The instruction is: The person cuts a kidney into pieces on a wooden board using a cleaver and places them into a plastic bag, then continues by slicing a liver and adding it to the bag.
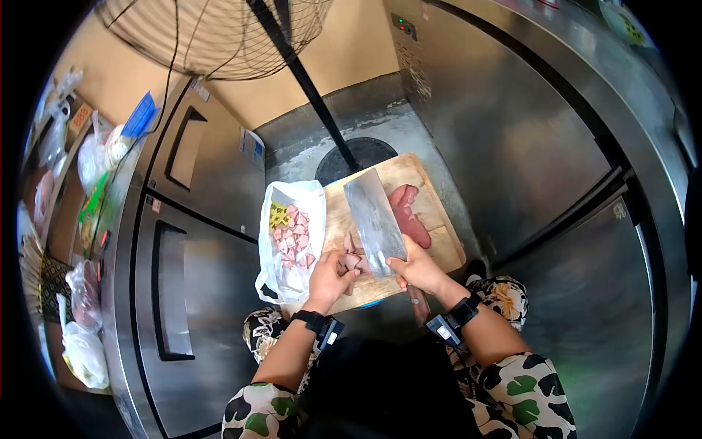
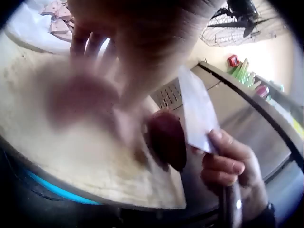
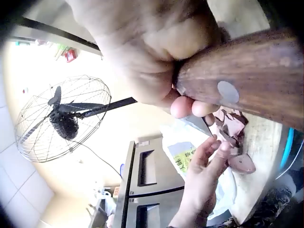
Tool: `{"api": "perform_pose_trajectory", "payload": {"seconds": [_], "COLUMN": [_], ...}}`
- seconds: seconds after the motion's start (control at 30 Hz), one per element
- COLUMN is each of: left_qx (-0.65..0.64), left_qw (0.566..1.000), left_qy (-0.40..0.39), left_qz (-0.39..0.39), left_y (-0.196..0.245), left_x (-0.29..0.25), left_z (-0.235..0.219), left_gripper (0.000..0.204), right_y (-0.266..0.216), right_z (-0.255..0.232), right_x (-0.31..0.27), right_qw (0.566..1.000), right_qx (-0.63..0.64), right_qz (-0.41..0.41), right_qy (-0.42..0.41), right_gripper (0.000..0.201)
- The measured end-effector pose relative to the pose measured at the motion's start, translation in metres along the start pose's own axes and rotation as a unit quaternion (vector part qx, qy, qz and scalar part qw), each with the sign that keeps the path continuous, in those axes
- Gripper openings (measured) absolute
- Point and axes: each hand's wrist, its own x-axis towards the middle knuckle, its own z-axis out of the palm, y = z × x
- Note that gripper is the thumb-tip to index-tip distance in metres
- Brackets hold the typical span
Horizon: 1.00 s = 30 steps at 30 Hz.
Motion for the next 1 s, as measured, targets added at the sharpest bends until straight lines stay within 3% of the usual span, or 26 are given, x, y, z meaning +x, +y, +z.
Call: {"api": "perform_pose_trajectory", "payload": {"seconds": [0.13, 0.23, 0.27, 0.37, 0.4, 0.5, 0.53, 0.63, 0.67, 0.77, 0.8, 0.9, 0.93, 1.0], "left_qx": [0.088, 0.047, 0.035, -0.184, -0.194, -0.386, -0.394, -0.282, -0.157, -0.178, -0.309, -0.162, -0.251, -0.135], "left_qw": [0.994, 0.999, 0.999, 0.981, 0.979, 0.915, 0.905, 0.957, 0.985, 0.98, 0.946, 0.977, 0.959, 0.988], "left_qy": [0.003, -0.008, 0.012, 0.028, 0.027, 0.024, -0.007, 0.009, 0.054, 0.038, 0.019, -0.001, 0.023, 0.025], "left_qz": [0.069, 0.004, 0.034, -0.053, -0.053, -0.115, -0.159, -0.068, -0.035, -0.078, -0.098, -0.14, -0.13, -0.073], "left_y": [-0.01, -0.013, -0.014, -0.026, -0.03, -0.037, -0.037, -0.041, -0.043, -0.061, -0.054, -0.044, -0.029, -0.031], "left_x": [0.017, 0.031, 0.032, 0.04, 0.043, 0.042, 0.039, 0.024, 0.016, -0.002, -0.009, -0.016, -0.022, -0.018], "left_z": [0.019, 0.019, 0.016, 0.014, 0.013, 0.014, 0.012, 0.012, 0.012, 0.024, 0.028, 0.029, 0.033, 0.042], "left_gripper": [0.034, 0.029, 0.022, 0.017, 0.017, 0.019, 0.025, 0.034, 0.045, 0.06, 0.071, 0.074, 0.067, 0.06], "right_y": [0.0, 0.0, 0.0, -0.003, -0.005, -0.009, -0.013, -0.016, -0.013, -0.005, -0.008, -0.012, -0.013, -0.019], "right_z": [-0.006, -0.01, -0.011, -0.014, -0.014, -0.016, -0.016, -0.016, -0.017, -0.02, -0.02, -0.019, -0.019, -0.02], "right_x": [0.001, 0.001, 0.001, 0.002, 0.001, 0.0, -0.002, -0.005, -0.003, 0.003, 0.002, 0.002, 0.001, -0.004], "right_qw": [1.0, 0.998, 0.996, 0.993, 0.991, 0.991, 0.991, 0.99, 0.991, 0.991, 0.991, 0.989, 0.989, 0.988], "right_qx": [0.004, 0.0, -0.003, 0.003, 0.002, 0.02, 0.028, 0.03, 0.027, 0.017, 0.016, 0.011, 0.009, 0.014], "right_qz": [-0.006, -0.027, -0.034, -0.013, -0.02, -0.018, -0.015, -0.013, -0.016, -0.022, -0.022, -0.02, -0.018, -0.029], "right_qy": [0.022, 0.062, 0.079, 0.117, 0.129, 0.132, 0.132, 0.134, 0.134, 0.134, 0.135, 0.144, 0.149, 0.152], "right_gripper": [0.05, 0.047, 0.046, 0.049, 0.047, 0.046, 0.045, 0.043, 0.046, 0.054, 0.054, 0.049, 0.047, 0.042]}}
